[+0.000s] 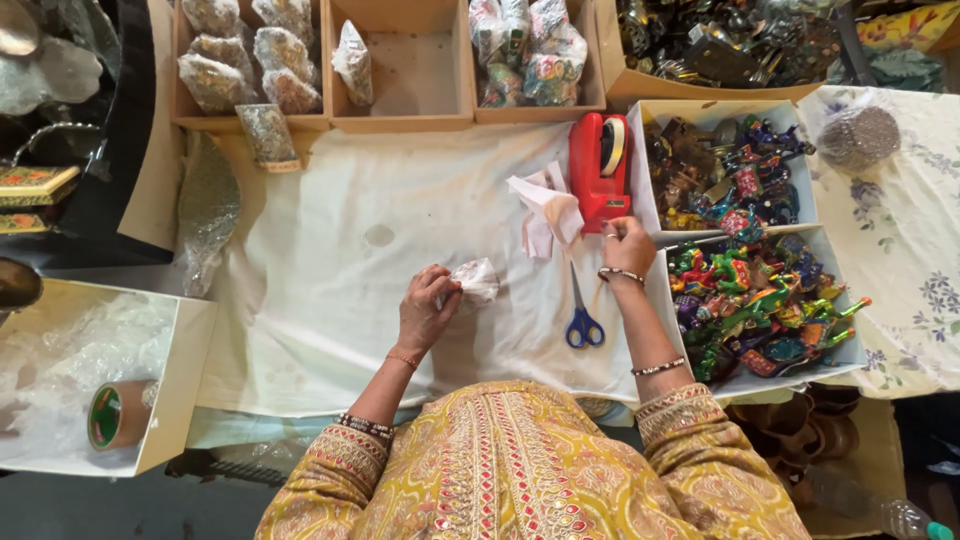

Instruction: The person wraps a small decorative item in bubble wrap and secures it with tape, then places it into a cardboard box. They then pick up a small metal figurine from a box and wipe it with a cloth.

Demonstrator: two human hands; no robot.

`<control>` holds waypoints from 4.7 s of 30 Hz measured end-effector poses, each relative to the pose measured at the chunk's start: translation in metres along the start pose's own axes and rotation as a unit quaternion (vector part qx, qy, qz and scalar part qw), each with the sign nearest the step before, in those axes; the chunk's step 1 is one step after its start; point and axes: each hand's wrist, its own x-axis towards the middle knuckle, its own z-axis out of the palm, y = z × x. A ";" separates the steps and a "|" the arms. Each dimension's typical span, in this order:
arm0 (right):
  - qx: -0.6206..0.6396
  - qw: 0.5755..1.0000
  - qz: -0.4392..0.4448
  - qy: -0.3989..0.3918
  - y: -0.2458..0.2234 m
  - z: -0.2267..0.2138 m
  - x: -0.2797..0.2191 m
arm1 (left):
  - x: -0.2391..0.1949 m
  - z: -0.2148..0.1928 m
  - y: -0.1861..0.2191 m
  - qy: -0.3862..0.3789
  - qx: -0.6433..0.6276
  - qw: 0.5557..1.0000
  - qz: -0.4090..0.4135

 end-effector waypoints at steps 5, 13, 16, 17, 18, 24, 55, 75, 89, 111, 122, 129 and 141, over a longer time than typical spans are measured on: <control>0.212 0.948 0.056 -0.231 0.003 0.066 -0.055 | 0.000 0.000 0.000 -0.010 -0.004 1.000 -0.020; 0.359 0.837 0.145 -0.388 -0.057 0.137 -0.146 | -0.002 0.003 -0.006 -0.009 0.001 1.000 -0.003; 0.197 0.909 0.115 -0.348 -0.092 0.117 -0.150 | -0.003 0.004 -0.006 -0.010 -0.003 1.000 -0.011; 0.181 0.916 0.112 -0.338 -0.095 0.115 -0.151 | -0.003 0.004 -0.006 -0.008 -0.003 1.000 -0.009; 0.166 0.923 0.109 -0.328 -0.098 0.114 -0.151 | -0.004 0.004 -0.006 -0.006 -0.003 1.000 -0.006; 0.173 0.922 0.132 -0.321 -0.097 0.114 -0.154 | -0.005 0.004 -0.006 -0.011 0.002 1.000 -0.007; -0.085 0.964 -0.128 -0.217 -0.118 0.080 -0.179 | -0.002 -0.004 -0.007 -0.065 0.032 0.997 0.003; -0.028 0.949 -0.200 -0.243 -0.112 0.068 -0.180 | -0.005 -0.004 -0.006 -0.079 0.096 0.992 0.027; 0.050 0.963 -0.010 -0.265 -0.003 0.055 -0.151 | -0.015 0.006 -0.008 -0.101 0.202 0.972 0.064; 0.182 0.884 0.068 -0.425 0.009 0.055 -0.131 | 0.001 0.009 0.002 -0.082 0.182 0.979 0.028; 0.235 0.840 0.086 -0.482 0.010 0.054 -0.122 | 0.064 -0.014 -0.016 -0.178 0.042 0.962 -0.204; 0.240 0.840 0.064 -0.483 0.013 0.055 -0.124 | 0.034 0.009 -0.029 -0.066 0.098 0.984 -0.130; 0.218 0.863 0.088 -0.447 0.007 0.055 -0.126 | 0.046 -0.012 0.018 -0.019 0.282 0.959 -0.010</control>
